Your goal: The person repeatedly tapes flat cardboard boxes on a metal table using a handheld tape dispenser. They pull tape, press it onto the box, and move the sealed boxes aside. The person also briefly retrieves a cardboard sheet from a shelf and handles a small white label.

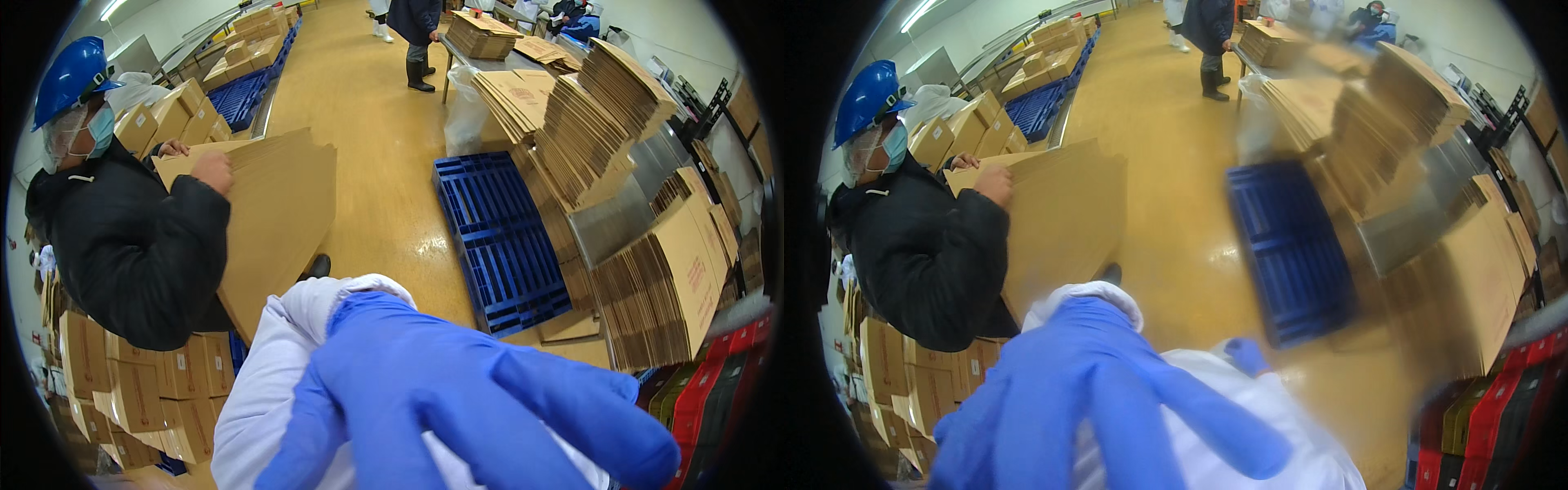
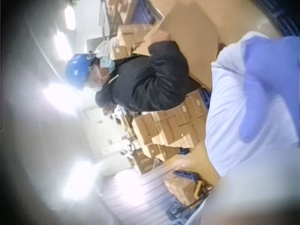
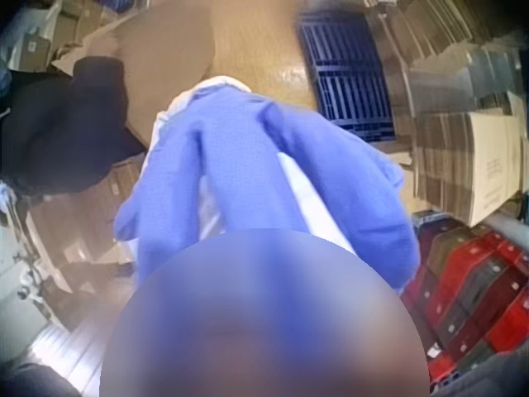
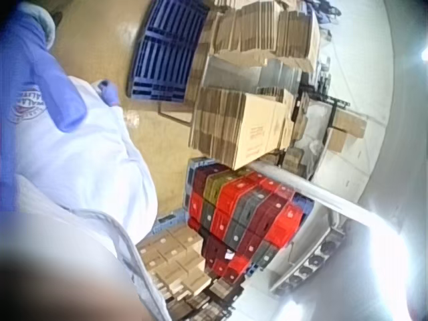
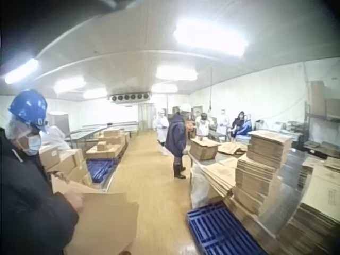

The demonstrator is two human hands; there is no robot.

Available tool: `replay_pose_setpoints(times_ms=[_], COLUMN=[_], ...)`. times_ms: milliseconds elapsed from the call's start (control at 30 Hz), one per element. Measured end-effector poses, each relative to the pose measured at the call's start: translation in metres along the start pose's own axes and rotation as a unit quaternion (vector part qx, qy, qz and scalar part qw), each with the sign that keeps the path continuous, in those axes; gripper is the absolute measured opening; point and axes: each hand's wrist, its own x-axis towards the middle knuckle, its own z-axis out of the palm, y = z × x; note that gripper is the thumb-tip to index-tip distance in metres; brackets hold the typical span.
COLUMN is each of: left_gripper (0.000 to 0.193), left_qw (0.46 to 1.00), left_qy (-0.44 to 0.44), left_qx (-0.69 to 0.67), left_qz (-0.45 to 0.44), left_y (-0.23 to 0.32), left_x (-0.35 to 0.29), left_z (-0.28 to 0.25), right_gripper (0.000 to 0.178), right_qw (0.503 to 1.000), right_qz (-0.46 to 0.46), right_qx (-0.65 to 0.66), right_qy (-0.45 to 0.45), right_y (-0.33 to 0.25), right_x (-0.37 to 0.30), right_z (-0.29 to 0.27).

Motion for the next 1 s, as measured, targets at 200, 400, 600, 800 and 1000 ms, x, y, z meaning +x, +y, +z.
replay_pose_setpoints(times_ms=[200, 400, 600, 800, 1000], left_gripper=[0.042, 0.044, 0.045, 0.046, 0.082], left_qw=[0.998, 0.992, 0.997, 0.998, 0.958], left_qy=[0.015, 0.039, -0.018, -0.013, 0.000], left_qx=[-0.036, -0.027, -0.010, 0.016, -0.112], left_qz=[0.052, 0.119, 0.080, 0.061, 0.263], left_y=[-0.021, -0.053, -0.041, -0.026, -0.049], left_x=[-0.014, -0.018, -0.011, -0.044, -0.070], left_z=[-0.151, -0.289, -0.423, -0.552, -0.696], right_gripper=[0.032, 0.014, 0.012, 0.031, 0.028], right_qw=[0.953, 0.975, 0.977, 0.977, 0.977], right_qz=[0.163, 0.195, -0.018, 0.036, -0.024], right_qx=[0.251, 0.022, 0.015, 0.200, -0.006], right_qy=[0.048, 0.101, 0.212, -0.068, -0.210], right_y=[0.109, 0.189, 0.129, -0.064, -0.062], right_x=[0.075, 0.243, 0.476, 0.647, 0.738], right_z=[-0.062, -0.264, -0.343, -0.262, -0.270])
